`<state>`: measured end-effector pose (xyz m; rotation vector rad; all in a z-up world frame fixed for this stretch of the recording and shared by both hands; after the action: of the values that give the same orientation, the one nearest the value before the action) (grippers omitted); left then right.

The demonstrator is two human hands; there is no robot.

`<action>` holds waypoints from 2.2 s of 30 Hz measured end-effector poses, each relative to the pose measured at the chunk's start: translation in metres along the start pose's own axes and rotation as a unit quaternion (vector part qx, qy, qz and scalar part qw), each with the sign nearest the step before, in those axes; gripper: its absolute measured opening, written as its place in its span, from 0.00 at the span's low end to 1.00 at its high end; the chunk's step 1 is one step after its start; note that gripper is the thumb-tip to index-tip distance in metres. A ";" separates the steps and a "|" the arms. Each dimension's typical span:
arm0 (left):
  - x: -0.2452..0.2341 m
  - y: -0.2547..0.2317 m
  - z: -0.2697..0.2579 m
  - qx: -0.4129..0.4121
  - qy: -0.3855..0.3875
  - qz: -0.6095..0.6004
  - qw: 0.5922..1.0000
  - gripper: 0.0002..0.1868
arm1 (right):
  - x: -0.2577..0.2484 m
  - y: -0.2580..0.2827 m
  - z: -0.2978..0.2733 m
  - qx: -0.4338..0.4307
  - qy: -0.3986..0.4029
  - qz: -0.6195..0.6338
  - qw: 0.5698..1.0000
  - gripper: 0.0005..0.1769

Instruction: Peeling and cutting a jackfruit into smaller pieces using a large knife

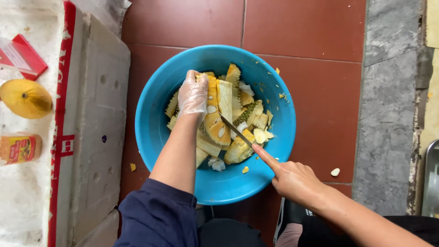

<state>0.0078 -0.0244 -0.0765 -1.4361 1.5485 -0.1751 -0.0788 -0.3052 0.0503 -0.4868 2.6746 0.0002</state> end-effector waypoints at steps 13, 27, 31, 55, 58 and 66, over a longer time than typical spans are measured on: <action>-0.013 0.001 0.004 0.020 -0.041 -0.052 0.998 0.15 | -0.015 0.009 -0.031 -0.011 0.014 0.037 0.999 0.58; -0.057 -0.008 -0.098 0.020 -0.099 -0.255 0.962 0.45 | -0.056 0.032 -0.013 -0.102 -0.015 0.500 0.860 0.58; -0.036 0.025 -0.077 0.224 -0.216 -0.484 0.818 0.66 | -0.065 0.034 -0.008 -0.129 -0.076 0.407 0.901 0.56; -0.068 0.015 -0.133 -0.104 -0.024 -0.439 0.892 0.55 | -0.041 0.038 0.026 -0.148 -0.057 0.455 0.876 0.56; -0.066 0.039 -0.112 -0.139 -0.036 -0.437 0.888 0.51 | -0.055 0.047 0.021 -0.189 -0.025 0.476 0.859 0.56; -0.032 0.032 -0.126 -0.013 -0.151 -0.525 0.838 0.61 | -0.065 0.050 -0.006 -0.173 -0.048 0.398 0.900 0.55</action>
<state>-0.1091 -0.0502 -0.0165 -2.0837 0.3713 -0.5412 -0.0425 -0.2369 0.0788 0.5263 2.5785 0.7211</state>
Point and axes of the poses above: each hand's wrist, its own z-axis towards the middle knuckle, its own x-axis out of the palm, y = z × x, the point moved 2 cm from there along z, towards the middle knuckle, and after that the axes turned 5 degrees about x, right-handed, at the moved point
